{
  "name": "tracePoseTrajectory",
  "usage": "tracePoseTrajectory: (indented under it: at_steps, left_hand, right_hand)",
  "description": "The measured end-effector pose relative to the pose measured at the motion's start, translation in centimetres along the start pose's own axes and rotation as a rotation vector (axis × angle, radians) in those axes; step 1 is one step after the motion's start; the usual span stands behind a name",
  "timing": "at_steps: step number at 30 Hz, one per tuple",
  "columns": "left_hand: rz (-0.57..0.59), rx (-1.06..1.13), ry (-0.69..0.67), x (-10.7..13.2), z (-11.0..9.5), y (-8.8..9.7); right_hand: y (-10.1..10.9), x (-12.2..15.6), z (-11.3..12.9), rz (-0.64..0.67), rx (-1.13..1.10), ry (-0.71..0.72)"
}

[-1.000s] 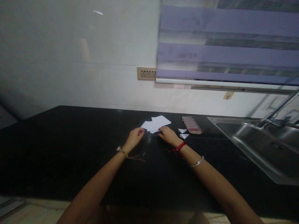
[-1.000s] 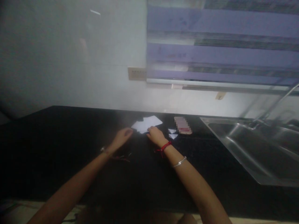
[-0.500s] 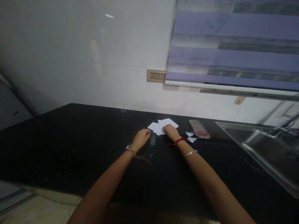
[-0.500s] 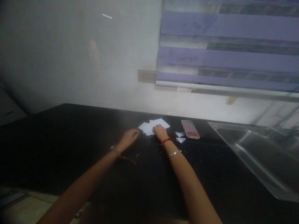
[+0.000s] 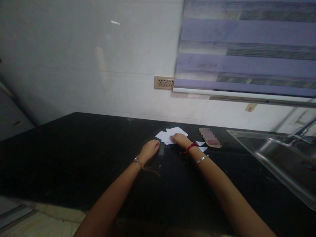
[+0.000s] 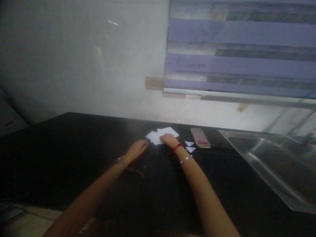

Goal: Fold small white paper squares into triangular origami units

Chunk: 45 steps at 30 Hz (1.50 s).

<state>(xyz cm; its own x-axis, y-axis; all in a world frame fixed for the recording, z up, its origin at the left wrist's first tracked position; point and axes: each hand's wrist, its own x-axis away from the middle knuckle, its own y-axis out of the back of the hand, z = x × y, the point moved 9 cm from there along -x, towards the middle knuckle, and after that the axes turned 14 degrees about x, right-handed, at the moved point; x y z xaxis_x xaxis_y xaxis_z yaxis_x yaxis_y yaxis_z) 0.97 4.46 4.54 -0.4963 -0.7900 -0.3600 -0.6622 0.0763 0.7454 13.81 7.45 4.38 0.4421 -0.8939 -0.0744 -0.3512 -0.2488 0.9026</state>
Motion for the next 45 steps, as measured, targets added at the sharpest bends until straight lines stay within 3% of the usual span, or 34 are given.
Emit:
tracePoseTrajectory:
  at_steps: [5,11,15,18,20,23,25,29,34,37,39,45]
  left_hand:
    - [0.022,-0.028,-0.007,0.0,-0.1,-0.1]
    - [0.025,-0.032,0.0,0.1,-0.1,-0.2]
    - [-0.071,0.089,-0.009,0.0,-0.7,0.8]
    - [-0.158,0.305,0.033,-0.1,-0.8,1.7]
    - [-0.156,0.498,0.126,-0.1,-0.5,1.5]
    - [0.09,0.774,0.248,0.3,-1.2,-1.4]
    - [0.239,0.837,0.261,0.9,-2.3,-3.1]
    - [0.34,0.775,0.245,1.7,-3.5,-4.5]
    - [0.288,0.606,0.26,1.8,-3.5,-4.1]
    - [0.26,0.522,0.249,1.9,-3.6,-3.9]
    - [0.266,0.451,0.197,1.9,-4.0,-4.0]
    - [0.291,0.292,0.045,1.7,-4.5,-3.9]
  right_hand:
    - [0.1,-0.4,-1.0,-0.101,-0.133,-0.105]
    - [1.9,0.6,-5.0,-0.338,-0.37,-0.431]
    - [2.4,2.6,-6.7,-0.4,-0.552,-0.554]
    - [2.4,4.7,-6.6,-0.391,-0.682,-0.535]
    - [2.3,6.3,-6.1,-0.369,-0.755,-0.507]
    - [1.9,8.4,-5.1,-0.327,-0.837,-0.466]
    - [1.4,9.3,-4.2,-0.298,-0.88,-0.45]
    - [0.3,10.4,-3.0,-0.268,-0.965,-0.46]
    - [-0.9,11.0,-1.8,-0.177,-1.189,-0.43]
    - [-0.8,11.5,-1.8,-0.136,-1.031,-0.446]
    - [0.2,11.6,-1.5,-0.18,-0.873,-0.421]
    - [3.3,11.6,1.2,-0.321,-0.586,-0.17]
